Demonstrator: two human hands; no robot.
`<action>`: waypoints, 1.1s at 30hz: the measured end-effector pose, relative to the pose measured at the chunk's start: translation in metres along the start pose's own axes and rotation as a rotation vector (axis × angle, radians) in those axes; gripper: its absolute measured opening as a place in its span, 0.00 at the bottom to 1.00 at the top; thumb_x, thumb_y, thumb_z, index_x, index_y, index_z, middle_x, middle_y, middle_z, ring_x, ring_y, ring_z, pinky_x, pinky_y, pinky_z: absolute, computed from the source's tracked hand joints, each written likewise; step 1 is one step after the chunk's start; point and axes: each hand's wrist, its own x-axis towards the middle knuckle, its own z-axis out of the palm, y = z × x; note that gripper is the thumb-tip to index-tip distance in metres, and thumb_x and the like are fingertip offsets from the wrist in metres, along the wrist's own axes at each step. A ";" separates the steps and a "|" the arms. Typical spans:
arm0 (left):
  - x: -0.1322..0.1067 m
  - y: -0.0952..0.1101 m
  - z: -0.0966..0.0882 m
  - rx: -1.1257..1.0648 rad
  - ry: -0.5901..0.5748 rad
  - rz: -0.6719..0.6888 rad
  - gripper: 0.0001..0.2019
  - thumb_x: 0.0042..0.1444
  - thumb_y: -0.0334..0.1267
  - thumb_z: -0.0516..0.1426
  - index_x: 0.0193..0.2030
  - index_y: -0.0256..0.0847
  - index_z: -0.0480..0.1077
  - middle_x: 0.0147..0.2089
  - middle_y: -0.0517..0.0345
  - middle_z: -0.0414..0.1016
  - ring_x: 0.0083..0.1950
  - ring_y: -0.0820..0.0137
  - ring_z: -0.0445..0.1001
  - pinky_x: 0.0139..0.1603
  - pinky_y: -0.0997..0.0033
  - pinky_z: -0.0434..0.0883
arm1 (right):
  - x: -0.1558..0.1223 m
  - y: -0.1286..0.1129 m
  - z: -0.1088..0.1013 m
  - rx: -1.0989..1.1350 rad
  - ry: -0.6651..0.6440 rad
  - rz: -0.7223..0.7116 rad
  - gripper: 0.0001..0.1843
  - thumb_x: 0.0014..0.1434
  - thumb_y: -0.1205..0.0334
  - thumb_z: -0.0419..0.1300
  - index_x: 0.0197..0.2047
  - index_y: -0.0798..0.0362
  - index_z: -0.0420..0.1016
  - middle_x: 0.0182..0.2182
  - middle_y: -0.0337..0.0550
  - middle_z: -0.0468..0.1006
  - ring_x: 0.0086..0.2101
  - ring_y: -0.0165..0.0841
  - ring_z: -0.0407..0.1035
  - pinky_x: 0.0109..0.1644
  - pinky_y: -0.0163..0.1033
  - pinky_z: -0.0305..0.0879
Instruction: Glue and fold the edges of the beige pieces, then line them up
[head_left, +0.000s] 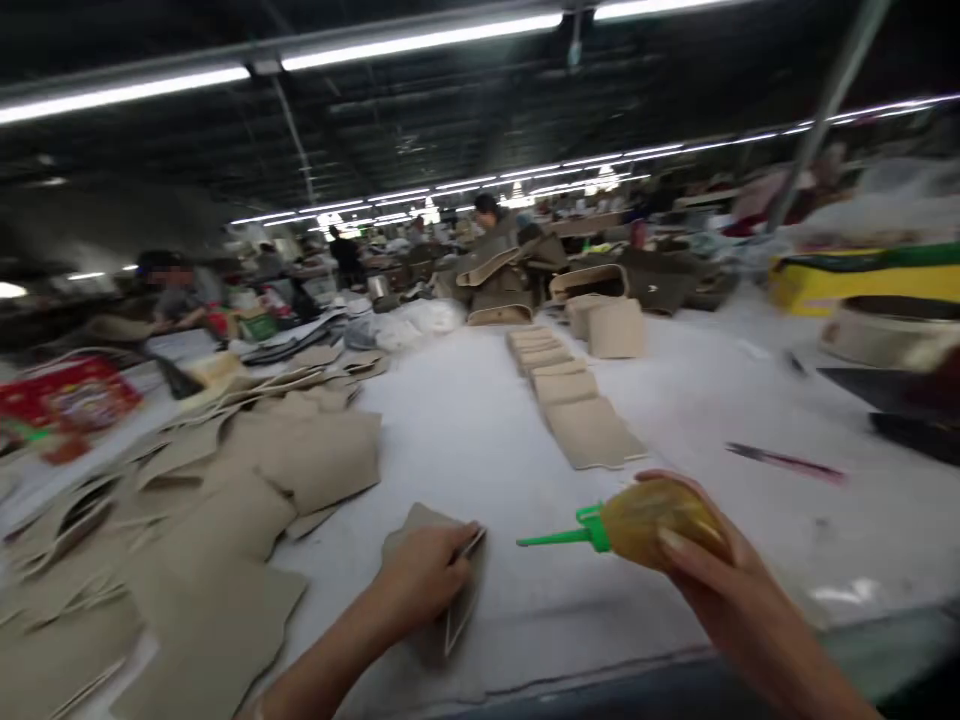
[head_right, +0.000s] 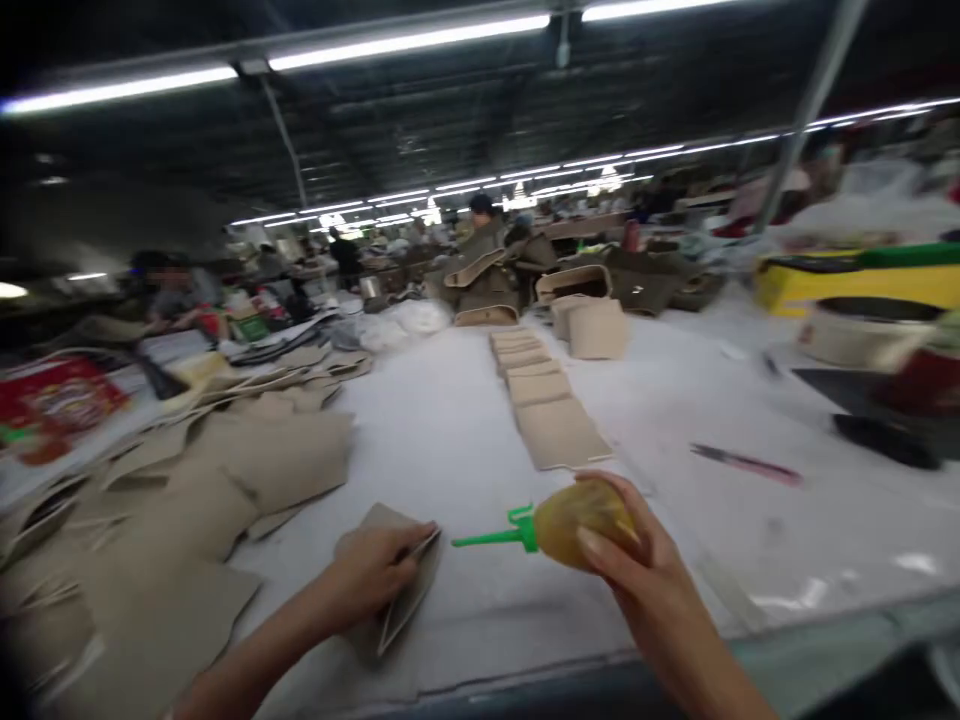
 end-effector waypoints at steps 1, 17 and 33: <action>-0.001 -0.002 0.000 -0.005 -0.014 0.000 0.26 0.52 0.32 0.53 0.58 0.52 0.72 0.51 0.57 0.78 0.53 0.57 0.75 0.54 0.62 0.69 | 0.005 0.004 0.001 -0.170 0.035 -0.059 0.34 0.41 0.60 0.76 0.52 0.49 0.74 0.39 0.46 0.78 0.38 0.40 0.72 0.37 0.36 0.71; 0.001 0.000 0.003 -0.115 -0.015 0.110 0.20 0.55 0.35 0.50 0.53 0.49 0.73 0.48 0.56 0.79 0.51 0.58 0.74 0.52 0.64 0.67 | 0.006 0.021 0.058 -1.067 -0.224 -0.534 0.28 0.53 0.45 0.68 0.53 0.47 0.69 0.45 0.44 0.76 0.42 0.40 0.71 0.44 0.39 0.66; -0.005 0.012 -0.001 0.002 -0.042 0.082 0.16 0.57 0.33 0.48 0.51 0.45 0.68 0.45 0.53 0.78 0.47 0.59 0.76 0.46 0.65 0.70 | 0.000 0.024 0.057 -1.272 -0.273 -0.651 0.24 0.59 0.48 0.63 0.55 0.46 0.65 0.46 0.44 0.75 0.41 0.40 0.73 0.44 0.39 0.70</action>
